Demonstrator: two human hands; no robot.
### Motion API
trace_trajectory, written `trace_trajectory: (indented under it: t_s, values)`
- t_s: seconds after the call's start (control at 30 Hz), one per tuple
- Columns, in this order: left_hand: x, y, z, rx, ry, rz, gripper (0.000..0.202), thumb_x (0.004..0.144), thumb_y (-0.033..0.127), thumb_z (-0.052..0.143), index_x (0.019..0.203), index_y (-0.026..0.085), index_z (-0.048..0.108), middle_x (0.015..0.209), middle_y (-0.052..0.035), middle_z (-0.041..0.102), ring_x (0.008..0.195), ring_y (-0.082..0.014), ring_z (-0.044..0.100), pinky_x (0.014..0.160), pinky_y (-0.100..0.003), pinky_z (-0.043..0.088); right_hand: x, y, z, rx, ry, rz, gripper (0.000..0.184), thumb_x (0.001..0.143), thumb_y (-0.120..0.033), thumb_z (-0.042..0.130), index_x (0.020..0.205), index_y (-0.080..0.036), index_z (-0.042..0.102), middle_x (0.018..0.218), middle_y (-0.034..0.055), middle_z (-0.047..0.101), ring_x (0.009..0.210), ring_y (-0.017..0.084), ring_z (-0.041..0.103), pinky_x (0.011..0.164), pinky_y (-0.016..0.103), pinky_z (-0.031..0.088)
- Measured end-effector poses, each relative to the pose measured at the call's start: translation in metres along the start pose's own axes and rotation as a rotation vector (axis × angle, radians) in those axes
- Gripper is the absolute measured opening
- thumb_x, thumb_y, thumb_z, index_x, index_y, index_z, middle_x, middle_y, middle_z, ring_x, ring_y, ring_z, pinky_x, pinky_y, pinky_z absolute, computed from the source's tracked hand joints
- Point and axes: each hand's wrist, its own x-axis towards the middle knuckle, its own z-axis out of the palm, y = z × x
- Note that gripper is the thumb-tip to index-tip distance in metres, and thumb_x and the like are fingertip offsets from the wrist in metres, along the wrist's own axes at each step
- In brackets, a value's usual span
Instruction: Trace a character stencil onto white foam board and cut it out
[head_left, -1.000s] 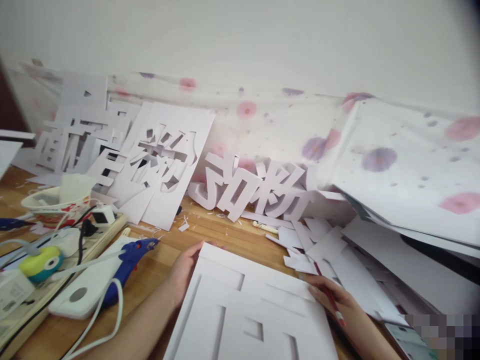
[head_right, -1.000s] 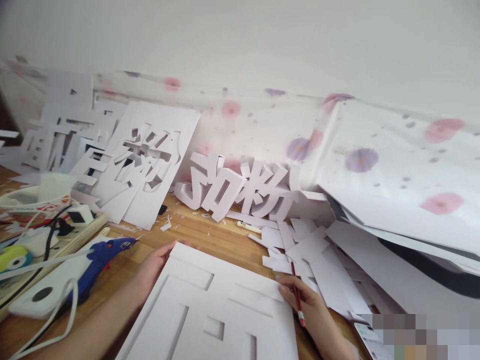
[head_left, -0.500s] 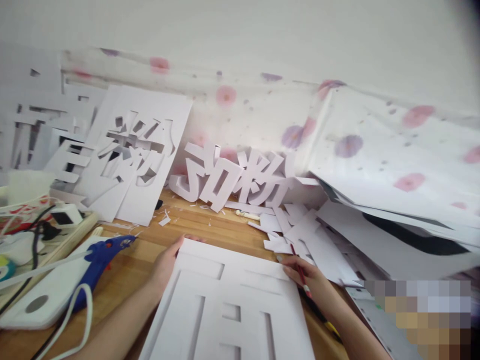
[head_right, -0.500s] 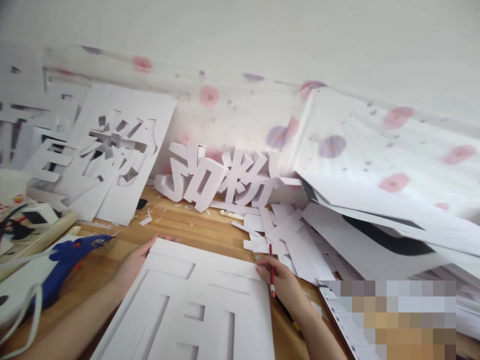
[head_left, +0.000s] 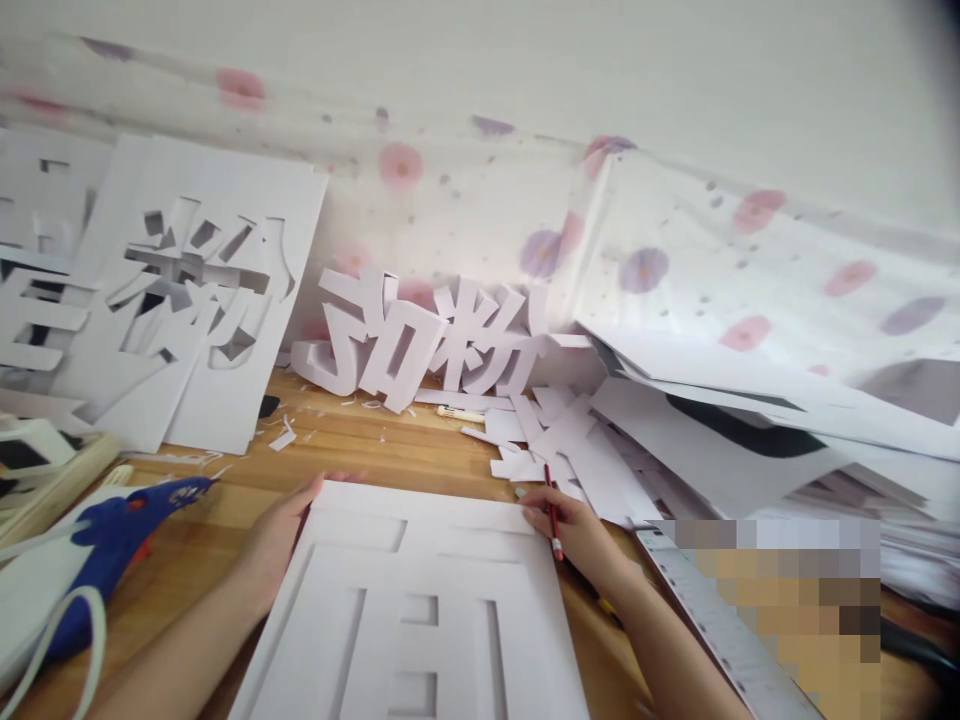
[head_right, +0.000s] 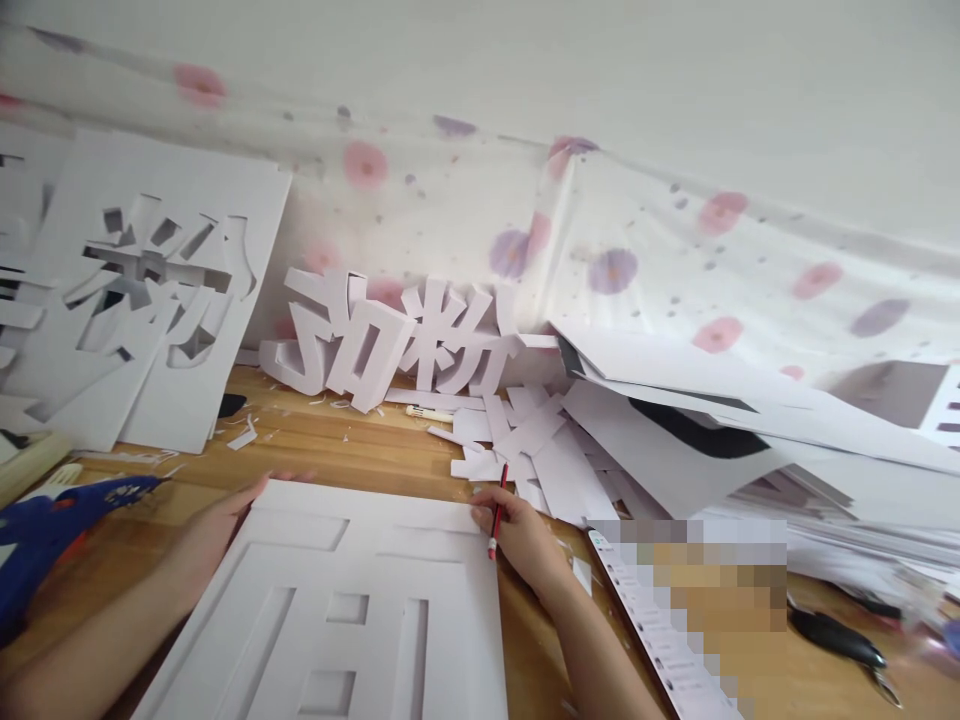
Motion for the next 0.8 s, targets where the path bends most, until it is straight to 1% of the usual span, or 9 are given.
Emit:
trace_trajectory:
  t_s: [0.13, 0.23, 0.33, 0.47, 0.6, 0.67, 0.73, 0.8]
  values:
    - [0.004, 0.004, -0.003, -0.065, -0.036, -0.172, 0.02, 0.083, 0.015, 0.05, 0.099, 0.016, 0.062, 0.103, -0.0072, 0.067, 0.08, -0.0201, 0.067, 0.067, -0.032, 0.054, 0.0, 0.001, 0.0, 0.025, -0.001, 0.017, 0.022, 0.07, -0.042, 0.059, 0.077, -0.021, 0.062, 0.07, -0.0011, 0.059, 0.066, 0.016, 0.052, 0.061, 0.028, 0.04]
    - [0.006, 0.006, -0.004, -0.111, -0.079, -0.211, 0.019, 0.082, 0.015, 0.053, 0.098, 0.016, 0.062, 0.102, -0.007, 0.068, 0.081, -0.0212, 0.067, 0.069, -0.033, 0.054, 0.001, 0.001, 0.0, 0.054, -0.003, 0.014, 0.023, 0.069, -0.044, 0.06, 0.075, -0.022, 0.062, 0.067, -0.0018, 0.058, 0.063, 0.015, 0.051, 0.059, 0.027, 0.04]
    - [0.008, 0.006, -0.005, -0.147, -0.108, -0.198, 0.014, 0.08, 0.015, 0.054, 0.092, 0.016, 0.061, 0.099, -0.0065, 0.068, 0.081, -0.0217, 0.066, 0.07, -0.034, 0.054, 0.001, 0.001, 0.0, 0.078, 0.001, 0.013, 0.026, 0.066, -0.046, 0.061, 0.074, -0.022, 0.062, 0.066, -0.0016, 0.058, 0.062, 0.015, 0.05, 0.056, 0.026, 0.04]
    - [0.01, 0.004, -0.007, -0.158, -0.106, -0.175, 0.009, 0.079, 0.017, 0.056, 0.087, 0.015, 0.06, 0.096, -0.0072, 0.069, 0.08, -0.0221, 0.067, 0.072, -0.034, 0.053, 0.0, -0.001, 0.0, 0.084, -0.011, 0.034, 0.03, 0.066, -0.049, 0.061, 0.075, -0.021, 0.063, 0.062, -0.0017, 0.056, 0.057, 0.014, 0.048, 0.05, 0.025, 0.038]
    - [0.009, 0.001, -0.006, -0.149, -0.112, -0.154, 0.012, 0.079, 0.021, 0.057, 0.089, 0.015, 0.059, 0.096, -0.0082, 0.069, 0.081, -0.023, 0.067, 0.072, -0.035, 0.052, -0.001, -0.003, 0.0, 0.082, -0.02, 0.042, 0.032, 0.065, -0.052, 0.061, 0.075, -0.021, 0.063, 0.061, -0.001, 0.056, 0.056, 0.015, 0.049, 0.047, 0.024, 0.038]
    - [0.007, 0.002, -0.004, -0.146, -0.115, -0.116, 0.012, 0.081, 0.025, 0.056, 0.087, 0.016, 0.06, 0.098, -0.0073, 0.069, 0.082, -0.0226, 0.066, 0.071, -0.033, 0.052, 0.0, -0.004, 0.0, 0.082, -0.022, 0.032, 0.033, 0.065, -0.053, 0.061, 0.075, -0.022, 0.063, 0.062, -0.0007, 0.055, 0.056, 0.015, 0.048, 0.046, 0.024, 0.037]
    - [0.003, 0.002, -0.003, -0.144, -0.117, -0.08, 0.017, 0.082, 0.032, 0.055, 0.087, 0.017, 0.06, 0.098, -0.0062, 0.069, 0.082, -0.0219, 0.066, 0.07, -0.031, 0.052, 0.0, -0.003, 0.0, 0.084, -0.021, 0.019, 0.032, 0.066, -0.053, 0.061, 0.076, -0.022, 0.064, 0.061, -0.0014, 0.053, 0.055, 0.014, 0.046, 0.045, 0.024, 0.037]
    - [-0.001, 0.003, -0.002, -0.101, -0.127, -0.033, 0.022, 0.079, 0.035, 0.059, 0.092, 0.018, 0.06, 0.097, -0.006, 0.069, 0.083, -0.0216, 0.066, 0.07, -0.029, 0.052, 0.0, -0.003, -0.001, 0.084, -0.014, 0.005, 0.031, 0.068, -0.052, 0.061, 0.076, -0.022, 0.064, 0.06, -0.002, 0.052, 0.053, 0.013, 0.045, 0.045, 0.024, 0.036]
